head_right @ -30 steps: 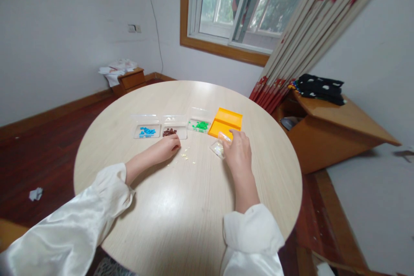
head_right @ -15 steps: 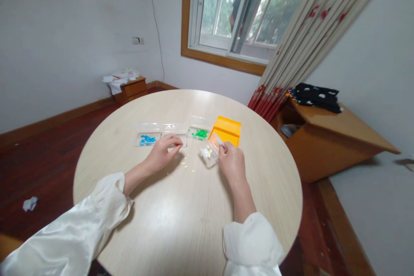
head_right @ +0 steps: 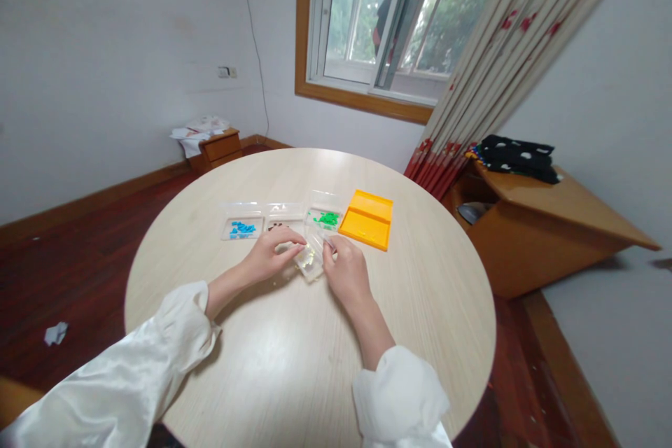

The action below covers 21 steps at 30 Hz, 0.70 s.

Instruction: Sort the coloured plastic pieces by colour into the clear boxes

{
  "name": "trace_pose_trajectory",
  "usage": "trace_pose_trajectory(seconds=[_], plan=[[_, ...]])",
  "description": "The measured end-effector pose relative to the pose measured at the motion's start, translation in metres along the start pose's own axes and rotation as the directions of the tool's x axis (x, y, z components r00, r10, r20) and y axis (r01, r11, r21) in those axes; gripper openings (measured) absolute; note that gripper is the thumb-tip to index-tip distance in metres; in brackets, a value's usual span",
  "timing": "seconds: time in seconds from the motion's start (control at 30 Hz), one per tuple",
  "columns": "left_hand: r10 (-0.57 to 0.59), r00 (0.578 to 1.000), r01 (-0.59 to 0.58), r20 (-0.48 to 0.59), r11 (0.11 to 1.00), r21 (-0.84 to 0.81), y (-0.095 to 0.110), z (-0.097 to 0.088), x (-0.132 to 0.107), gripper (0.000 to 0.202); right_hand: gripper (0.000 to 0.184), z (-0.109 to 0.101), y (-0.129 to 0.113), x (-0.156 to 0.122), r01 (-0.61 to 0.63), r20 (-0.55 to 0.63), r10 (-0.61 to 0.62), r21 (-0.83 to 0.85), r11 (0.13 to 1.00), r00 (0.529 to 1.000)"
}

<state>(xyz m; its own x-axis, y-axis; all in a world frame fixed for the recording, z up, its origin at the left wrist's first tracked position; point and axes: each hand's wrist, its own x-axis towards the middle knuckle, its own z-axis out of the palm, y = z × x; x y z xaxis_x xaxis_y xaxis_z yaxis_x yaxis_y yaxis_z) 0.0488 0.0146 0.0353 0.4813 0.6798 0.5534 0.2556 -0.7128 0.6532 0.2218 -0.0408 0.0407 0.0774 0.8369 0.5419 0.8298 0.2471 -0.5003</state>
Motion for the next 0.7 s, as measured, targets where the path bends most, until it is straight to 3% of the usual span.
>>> trace_pose_trajectory(seconds=[0.13, 0.2, 0.27, 0.33, 0.4, 0.47, 0.57, 0.7], plan=[[-0.141, 0.984, 0.135, -0.113, 0.989, -0.055, -0.005, 0.001, 0.003, 0.009, 0.021, -0.002, -0.002, 0.001, 0.019, -0.047, -0.016, 0.053, 0.998, 0.999], [-0.251, 0.961, 0.232, -0.115, 0.960, -0.156, -0.010, 0.001, 0.006, 0.014, 0.020, -0.002, -0.002, 0.001, 0.036, -0.041, -0.032, 0.091, 0.995, 0.999], [-0.370, 0.929, 0.347, -0.019, 0.888, -0.301, -0.013, 0.001, 0.008, 0.026, 0.020, -0.001, -0.003, 0.002, 0.041, -0.017, -0.039, 0.133, 0.990, 0.999], [-0.438, 0.887, 0.457, 0.144, 0.792, -0.403, -0.013, -0.002, 0.010, 0.033, 0.021, 0.000, -0.003, 0.002, 0.025, 0.008, -0.027, 0.173, 0.985, 1.000], [-0.450, 0.850, 0.527, 0.275, 0.727, -0.440, -0.011, -0.004, 0.011, 0.034, 0.023, 0.001, -0.003, 0.001, -0.004, 0.033, -0.003, 0.213, 0.977, 0.999], [-0.451, 0.830, 0.558, 0.328, 0.691, -0.460, -0.008, -0.007, 0.011, 0.031, 0.024, 0.002, -0.004, 0.001, -0.041, 0.062, 0.025, 0.269, 0.962, 0.998], [-0.496, 0.811, 0.585, 0.312, 0.652, -0.483, -0.006, -0.008, 0.012, 0.024, 0.023, 0.005, -0.004, 0.001, -0.119, 0.084, 0.093, 0.395, 0.911, 0.992], [-0.583, 0.796, 0.577, 0.164, 0.647, -0.498, -0.011, -0.011, 0.015, 0.017, 0.039, 0.006, 0.001, 0.001, -0.216, 0.089, 0.198, 0.502, 0.837, 0.976]])
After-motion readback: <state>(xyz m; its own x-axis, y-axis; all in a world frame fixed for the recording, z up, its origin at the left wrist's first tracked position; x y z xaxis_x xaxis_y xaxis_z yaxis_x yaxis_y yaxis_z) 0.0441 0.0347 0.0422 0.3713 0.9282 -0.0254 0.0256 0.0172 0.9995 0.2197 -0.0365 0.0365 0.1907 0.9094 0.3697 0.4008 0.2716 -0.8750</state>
